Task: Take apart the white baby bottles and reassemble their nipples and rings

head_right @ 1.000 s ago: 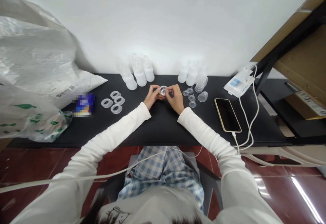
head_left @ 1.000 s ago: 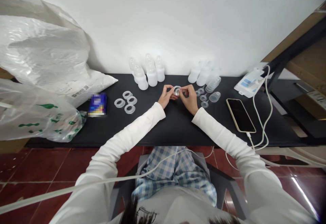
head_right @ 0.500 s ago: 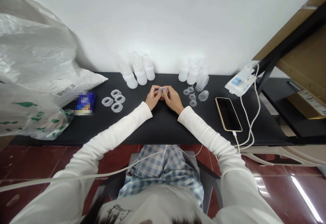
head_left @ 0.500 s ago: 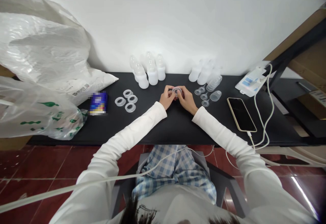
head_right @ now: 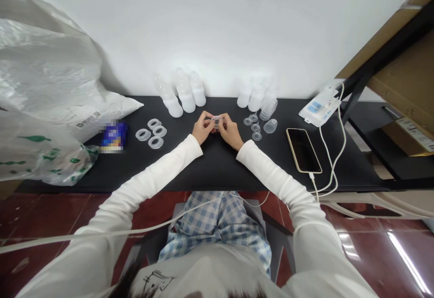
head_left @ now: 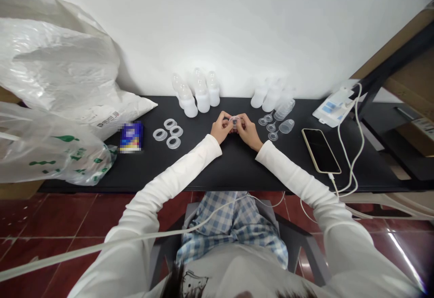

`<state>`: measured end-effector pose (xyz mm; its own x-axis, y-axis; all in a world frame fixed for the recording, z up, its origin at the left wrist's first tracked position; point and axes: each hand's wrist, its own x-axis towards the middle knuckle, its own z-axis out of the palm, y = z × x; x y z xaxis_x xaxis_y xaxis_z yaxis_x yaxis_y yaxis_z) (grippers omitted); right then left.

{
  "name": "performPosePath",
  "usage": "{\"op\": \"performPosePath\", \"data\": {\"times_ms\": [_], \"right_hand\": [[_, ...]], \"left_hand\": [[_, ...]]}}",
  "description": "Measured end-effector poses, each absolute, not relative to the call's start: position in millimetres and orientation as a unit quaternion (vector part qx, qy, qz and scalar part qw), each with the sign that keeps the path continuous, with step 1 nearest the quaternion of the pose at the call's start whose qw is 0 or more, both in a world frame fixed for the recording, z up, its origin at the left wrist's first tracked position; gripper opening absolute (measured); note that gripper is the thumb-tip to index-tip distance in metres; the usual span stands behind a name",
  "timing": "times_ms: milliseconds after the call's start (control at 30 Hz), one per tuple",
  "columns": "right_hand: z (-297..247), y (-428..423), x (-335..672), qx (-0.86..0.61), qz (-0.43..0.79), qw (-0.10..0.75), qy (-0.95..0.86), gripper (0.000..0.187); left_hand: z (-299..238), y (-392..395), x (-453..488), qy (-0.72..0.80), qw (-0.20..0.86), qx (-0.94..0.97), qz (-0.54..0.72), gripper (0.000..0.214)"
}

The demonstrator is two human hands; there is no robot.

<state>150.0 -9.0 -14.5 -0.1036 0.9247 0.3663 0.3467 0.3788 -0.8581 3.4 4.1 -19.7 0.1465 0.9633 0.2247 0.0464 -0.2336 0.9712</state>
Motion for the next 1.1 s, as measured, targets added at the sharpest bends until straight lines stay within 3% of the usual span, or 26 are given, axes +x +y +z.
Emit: {"op": "performPosePath", "data": {"times_ms": [367,633,1100], "right_hand": [[-14,-10,150,-0.42,0.363,0.475,-0.683,0.037],[-15,-7,155,-0.421,0.396,0.481,-0.659,0.043],[-22,0,154,-0.373,0.472,0.486,-0.634,0.048]], "left_hand": [[-11,0,2,0.431,0.435,0.632,0.474,0.026],[-25,9,1,0.376,0.504,0.598,0.498,0.033],[-11,1,-1,0.434,0.411,0.64,0.483,0.022]]}}
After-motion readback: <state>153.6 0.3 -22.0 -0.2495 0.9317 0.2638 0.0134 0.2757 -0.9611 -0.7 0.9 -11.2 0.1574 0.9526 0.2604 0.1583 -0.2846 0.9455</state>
